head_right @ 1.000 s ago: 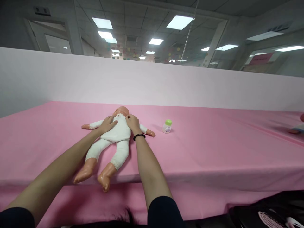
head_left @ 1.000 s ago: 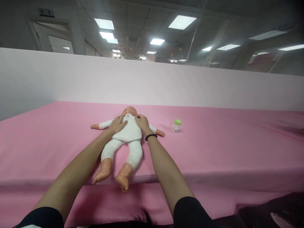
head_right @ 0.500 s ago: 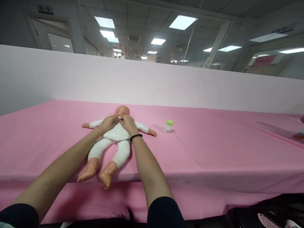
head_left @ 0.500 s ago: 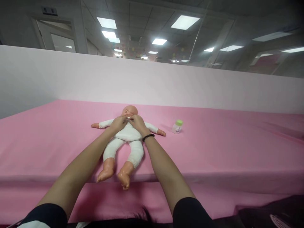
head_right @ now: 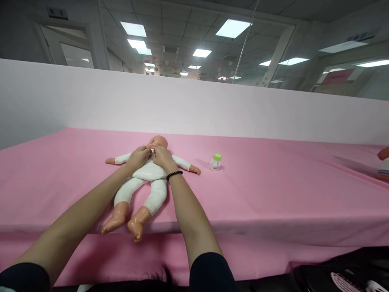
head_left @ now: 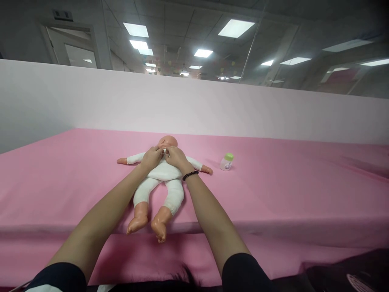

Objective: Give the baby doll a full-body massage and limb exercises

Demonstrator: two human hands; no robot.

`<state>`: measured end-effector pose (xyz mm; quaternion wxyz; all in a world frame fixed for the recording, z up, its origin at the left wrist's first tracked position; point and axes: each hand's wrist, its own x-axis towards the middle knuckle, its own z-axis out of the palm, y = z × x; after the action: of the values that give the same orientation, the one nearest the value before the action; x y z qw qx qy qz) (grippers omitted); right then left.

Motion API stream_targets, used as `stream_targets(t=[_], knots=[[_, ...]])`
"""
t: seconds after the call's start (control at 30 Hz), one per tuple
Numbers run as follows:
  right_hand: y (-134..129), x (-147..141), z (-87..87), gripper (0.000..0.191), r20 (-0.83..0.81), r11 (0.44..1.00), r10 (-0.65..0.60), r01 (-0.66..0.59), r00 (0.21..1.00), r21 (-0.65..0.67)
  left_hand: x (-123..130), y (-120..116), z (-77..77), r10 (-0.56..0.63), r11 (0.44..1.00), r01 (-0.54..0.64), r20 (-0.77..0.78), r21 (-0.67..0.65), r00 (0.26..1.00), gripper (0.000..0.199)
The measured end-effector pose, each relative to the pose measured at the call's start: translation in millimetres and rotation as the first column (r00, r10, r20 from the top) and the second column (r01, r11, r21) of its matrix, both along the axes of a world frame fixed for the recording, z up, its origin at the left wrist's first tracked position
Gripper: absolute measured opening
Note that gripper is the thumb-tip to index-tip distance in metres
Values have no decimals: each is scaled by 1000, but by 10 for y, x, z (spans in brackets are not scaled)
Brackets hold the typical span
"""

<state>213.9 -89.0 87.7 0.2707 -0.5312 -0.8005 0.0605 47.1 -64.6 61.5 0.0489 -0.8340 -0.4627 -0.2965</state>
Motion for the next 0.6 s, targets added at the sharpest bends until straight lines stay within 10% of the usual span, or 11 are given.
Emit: stream_targets(t=[0.6], knots=[[-76, -15, 87, 17, 14, 991, 18, -16, 1000, -134, -20, -187, 157, -165, 983, 166, 12, -81, 986, 38]])
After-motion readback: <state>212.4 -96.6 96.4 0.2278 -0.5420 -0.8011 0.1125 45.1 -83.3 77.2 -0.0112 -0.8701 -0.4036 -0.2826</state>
